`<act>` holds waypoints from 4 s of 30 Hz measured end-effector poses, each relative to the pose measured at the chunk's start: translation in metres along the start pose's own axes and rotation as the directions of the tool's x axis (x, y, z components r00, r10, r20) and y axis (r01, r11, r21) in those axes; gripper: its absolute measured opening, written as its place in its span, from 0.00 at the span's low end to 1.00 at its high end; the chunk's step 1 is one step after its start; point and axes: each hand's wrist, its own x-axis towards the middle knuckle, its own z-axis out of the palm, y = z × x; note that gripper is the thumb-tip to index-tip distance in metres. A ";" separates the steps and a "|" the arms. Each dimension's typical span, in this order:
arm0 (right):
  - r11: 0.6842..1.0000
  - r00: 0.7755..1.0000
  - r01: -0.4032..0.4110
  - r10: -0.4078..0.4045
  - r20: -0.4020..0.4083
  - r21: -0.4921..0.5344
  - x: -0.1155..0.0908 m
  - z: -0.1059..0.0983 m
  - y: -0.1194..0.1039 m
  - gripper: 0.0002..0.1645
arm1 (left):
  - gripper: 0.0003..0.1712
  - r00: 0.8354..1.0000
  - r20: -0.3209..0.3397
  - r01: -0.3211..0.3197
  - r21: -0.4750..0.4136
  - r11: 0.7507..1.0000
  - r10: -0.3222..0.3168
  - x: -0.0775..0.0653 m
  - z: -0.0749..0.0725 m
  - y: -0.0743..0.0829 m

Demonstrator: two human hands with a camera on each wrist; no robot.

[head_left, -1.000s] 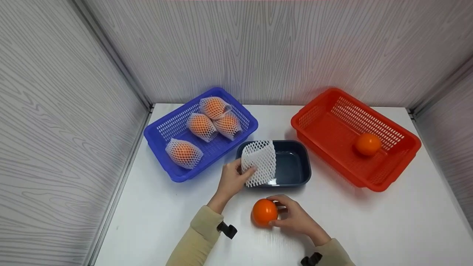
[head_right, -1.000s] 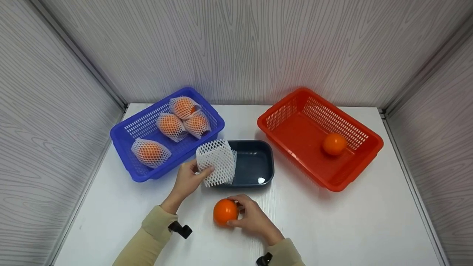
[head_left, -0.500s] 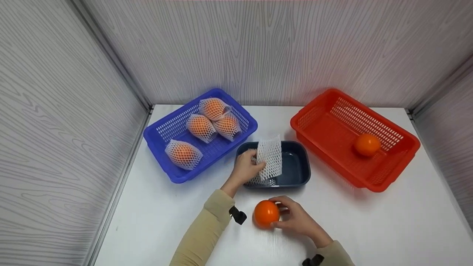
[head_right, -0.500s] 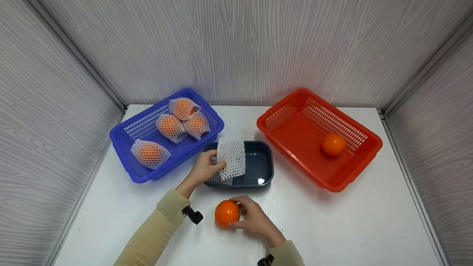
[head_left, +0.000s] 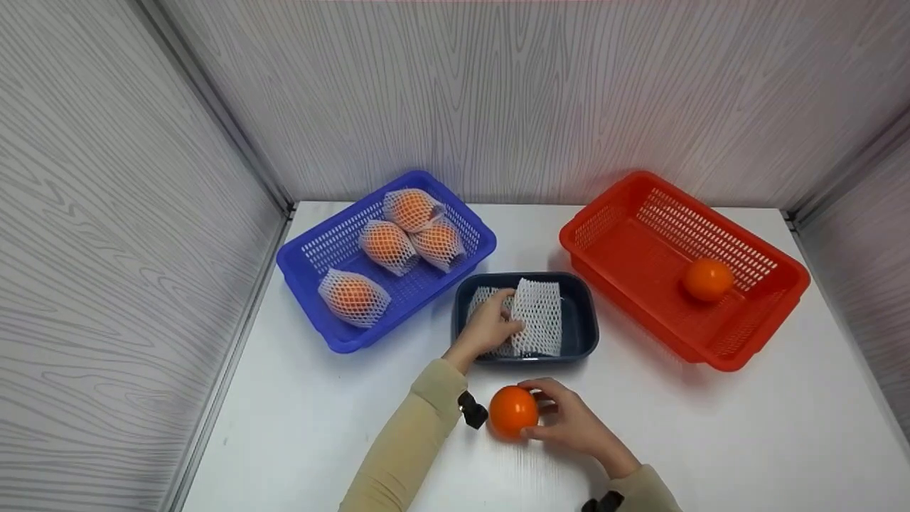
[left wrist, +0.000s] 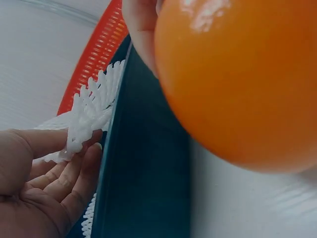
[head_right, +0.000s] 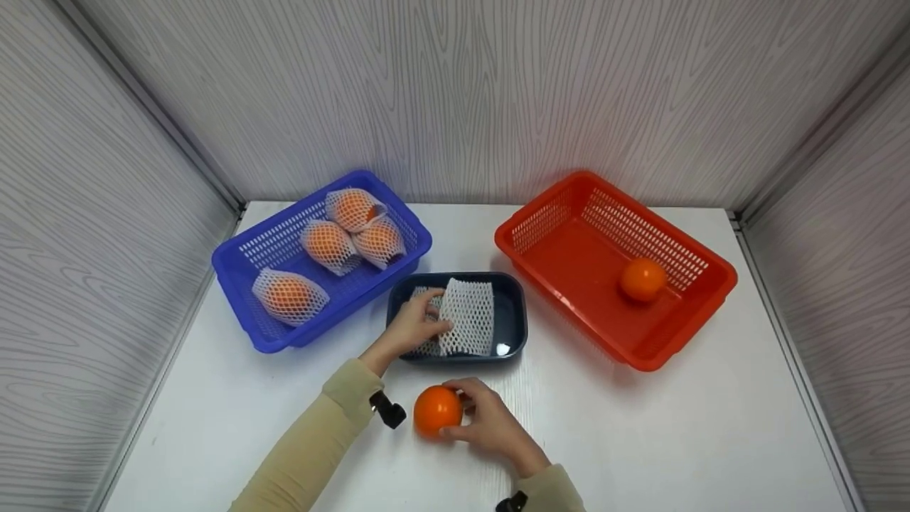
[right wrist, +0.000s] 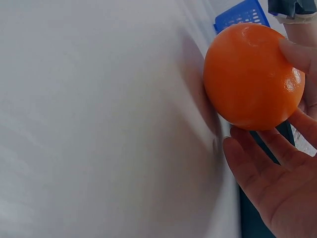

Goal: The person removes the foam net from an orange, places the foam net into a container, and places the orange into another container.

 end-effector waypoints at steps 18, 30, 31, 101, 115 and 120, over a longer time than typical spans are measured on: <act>1.000 1.000 -0.005 0.005 -0.012 0.001 0.000 0.001 0.000 0.36 | 0.20 0.989 -0.147 -0.004 0.197 0.980 0.033 0.001 0.013 -0.008; 1.000 1.000 -0.016 0.015 -0.017 -0.015 0.000 0.000 -0.002 0.37 | 0.19 0.998 0.032 -0.068 0.464 0.883 0.060 -0.003 0.014 -0.006; 1.000 1.000 -0.015 0.015 -0.016 -0.019 0.000 0.000 -0.001 0.37 | 0.20 0.997 0.052 -0.070 0.490 0.869 0.050 -0.003 0.014 -0.006; 0.954 0.851 -0.241 0.120 -0.511 -0.178 -0.002 -0.205 -0.075 0.47 | 0.30 0.928 0.068 -0.359 0.437 0.825 0.367 -0.009 0.045 0.054; 0.919 0.818 -0.387 0.305 -0.487 -0.073 0.023 -0.239 -0.075 0.57 | 0.29 0.919 0.090 -0.372 0.518 0.770 0.384 -0.001 0.063 0.066; 0.892 0.806 -0.438 0.338 -0.486 -0.107 0.031 -0.248 -0.073 0.58 | 0.29 0.917 0.100 -0.377 0.527 0.762 0.385 -0.003 0.068 0.067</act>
